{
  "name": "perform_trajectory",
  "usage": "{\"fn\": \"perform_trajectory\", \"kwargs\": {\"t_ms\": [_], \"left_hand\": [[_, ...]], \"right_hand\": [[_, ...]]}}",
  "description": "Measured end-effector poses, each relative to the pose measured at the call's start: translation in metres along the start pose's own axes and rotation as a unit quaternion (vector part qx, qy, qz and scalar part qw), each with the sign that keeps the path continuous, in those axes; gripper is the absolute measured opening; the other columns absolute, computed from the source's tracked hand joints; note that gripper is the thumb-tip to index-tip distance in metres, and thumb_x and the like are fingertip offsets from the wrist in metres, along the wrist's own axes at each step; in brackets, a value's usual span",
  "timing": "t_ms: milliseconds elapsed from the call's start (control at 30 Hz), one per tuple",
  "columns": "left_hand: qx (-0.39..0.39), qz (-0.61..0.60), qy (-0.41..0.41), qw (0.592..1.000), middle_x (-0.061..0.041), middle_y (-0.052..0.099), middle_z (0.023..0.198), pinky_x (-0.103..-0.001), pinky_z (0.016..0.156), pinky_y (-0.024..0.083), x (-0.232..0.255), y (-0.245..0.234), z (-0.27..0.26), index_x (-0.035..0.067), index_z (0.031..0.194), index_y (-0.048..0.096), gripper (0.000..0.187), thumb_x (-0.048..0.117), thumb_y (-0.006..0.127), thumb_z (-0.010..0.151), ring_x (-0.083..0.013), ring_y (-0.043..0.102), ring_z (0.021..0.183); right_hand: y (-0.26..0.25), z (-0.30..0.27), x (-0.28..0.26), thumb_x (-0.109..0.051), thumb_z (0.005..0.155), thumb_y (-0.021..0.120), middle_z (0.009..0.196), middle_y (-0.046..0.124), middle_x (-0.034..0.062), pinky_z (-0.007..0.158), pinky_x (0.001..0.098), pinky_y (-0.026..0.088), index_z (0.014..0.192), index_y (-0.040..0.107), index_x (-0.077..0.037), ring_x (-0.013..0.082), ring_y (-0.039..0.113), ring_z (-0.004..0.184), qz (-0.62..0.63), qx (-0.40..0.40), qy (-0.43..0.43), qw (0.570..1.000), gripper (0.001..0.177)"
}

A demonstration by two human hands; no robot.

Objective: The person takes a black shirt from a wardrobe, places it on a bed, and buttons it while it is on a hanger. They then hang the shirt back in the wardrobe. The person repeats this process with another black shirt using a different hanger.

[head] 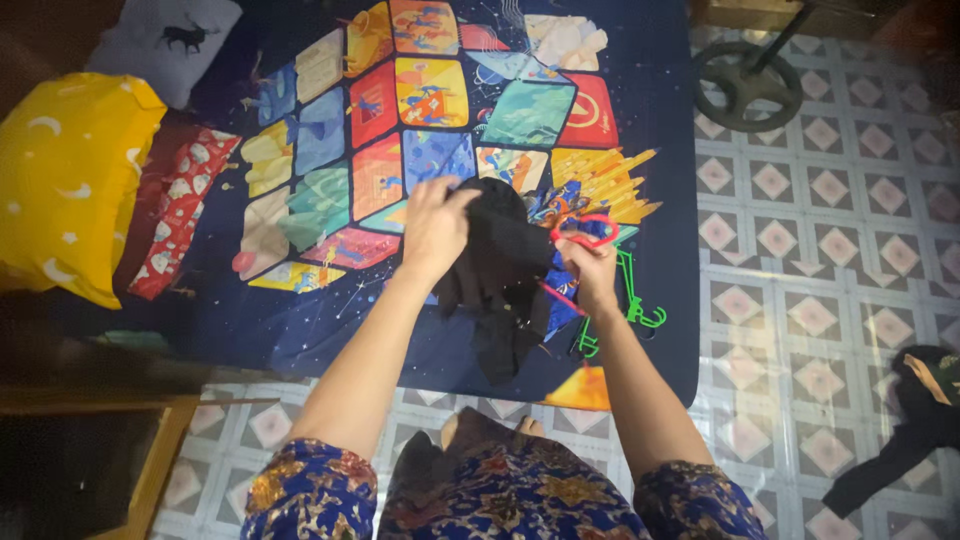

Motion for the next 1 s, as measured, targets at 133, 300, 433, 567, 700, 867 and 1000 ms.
{"fn": "perform_trajectory", "kwargs": {"t_ms": [133, 300, 433, 567, 700, 867, 1000], "left_hand": [[-0.148, -0.104, 0.079, 0.98, -0.008, 0.069, 0.089, -0.054, 0.091, 0.045, 0.012, -0.004, 0.005, 0.012, 0.105, 0.077, 0.03, 0.02, 0.077, 0.077, -0.0321, 0.065, 0.097], [-0.153, -0.112, -0.027, 0.982, -0.011, 0.068, 0.09, -0.044, 0.082, 0.052, 0.018, -0.008, 0.003, 0.012, 0.099, 0.078, 0.013, 0.016, 0.076, 0.087, -0.033, 0.066, 0.096], [-0.07, -0.085, -0.081, 0.991, -0.011, 0.068, 0.091, -0.044, 0.08, 0.052, 0.013, -0.019, 0.006, 0.01, 0.101, 0.078, 0.016, 0.017, 0.077, 0.086, -0.0328, 0.065, 0.092], [-0.015, -0.085, -0.122, 0.989, -0.01, 0.068, 0.092, -0.044, 0.082, 0.053, 0.021, -0.028, 0.013, 0.01, 0.104, 0.078, 0.018, 0.018, 0.078, 0.088, -0.0322, 0.065, 0.093], [-0.001, -0.103, -0.138, 0.985, -0.008, 0.069, 0.097, -0.042, 0.083, 0.053, 0.036, -0.037, 0.019, 0.009, 0.106, 0.077, 0.02, 0.02, 0.077, 0.089, -0.0314, 0.065, 0.097], [-0.014, -0.129, -0.169, 0.977, -0.007, 0.069, 0.095, -0.041, 0.081, 0.052, 0.045, -0.05, 0.018, 0.01, 0.106, 0.077, 0.02, 0.021, 0.077, 0.089, -0.0305, 0.066, 0.097], [-0.024, -0.14, -0.205, 0.968, -0.009, 0.069, 0.092, -0.042, 0.081, 0.052, 0.036, -0.054, 0.011, 0.01, 0.108, 0.078, 0.023, 0.021, 0.078, 0.089, -0.0315, 0.064, 0.093]], "right_hand": [[0.007, 0.0, -0.024, -0.007, 0.088, 0.076, 0.064, 0.054, -0.0068, 0.049, 0.022, 0.029, 0.099, 0.078, -0.001, 0.0031, 0.041, 0.052, -0.041, -0.038, 0.0, 0.998, 0.013], [-0.018, 0.0, -0.036, 0.001, 0.084, 0.069, 0.107, 0.063, 0.0009, 0.085, 0.0272, 0.045, 0.111, 0.065, 0.002, 0.011, 0.058, 0.097, -0.197, -0.025, -0.285, 0.938, 0.028], [-0.065, 0.018, -0.004, 0.001, 0.096, 0.068, 0.097, 0.061, -0.0021, 0.082, 0.0276, 0.051, 0.103, 0.063, -0.007, 0.0103, 0.059, 0.088, -0.122, 0.177, -0.24, 0.947, 0.012], [-0.063, 0.01, 0.048, -0.003, 0.088, 0.069, 0.085, 0.067, -0.0042, 0.074, 0.0261, 0.051, 0.097, 0.067, -0.011, 0.0087, 0.063, 0.081, -0.209, 0.039, -0.004, 0.977, 0.012], [-0.01, -0.002, 0.069, -0.023, 0.08, 0.091, 0.082, 0.057, -0.0023, 0.067, 0.0288, 0.046, 0.102, 0.061, -0.008, 0.0088, 0.054, 0.076, -0.228, -0.033, -0.024, 0.973, 0.04], [0.02, 0.003, 0.072, -0.036, 0.074, 0.089, 0.076, 0.064, 0.009, 0.065, 0.0363, 0.05, 0.102, 0.058, -0.005, 0.0205, 0.063, 0.07, -0.387, 0.009, 0.019, 0.922, 0.052], [0.011, 0.02, 0.101, -0.029, 0.08, 0.081, 0.09, 0.07, 0.0152, 0.073, 0.0405, 0.051, 0.109, 0.069, -0.006, 0.0303, 0.071, 0.083, -0.464, -0.042, -0.041, 0.884, 0.039]]}}
Point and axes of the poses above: each hand's wrist, its own z-axis towards the middle knuckle, its own y-axis out of the palm, x = y × z, the point moved 1 cm from there along z, towards the middle knuckle
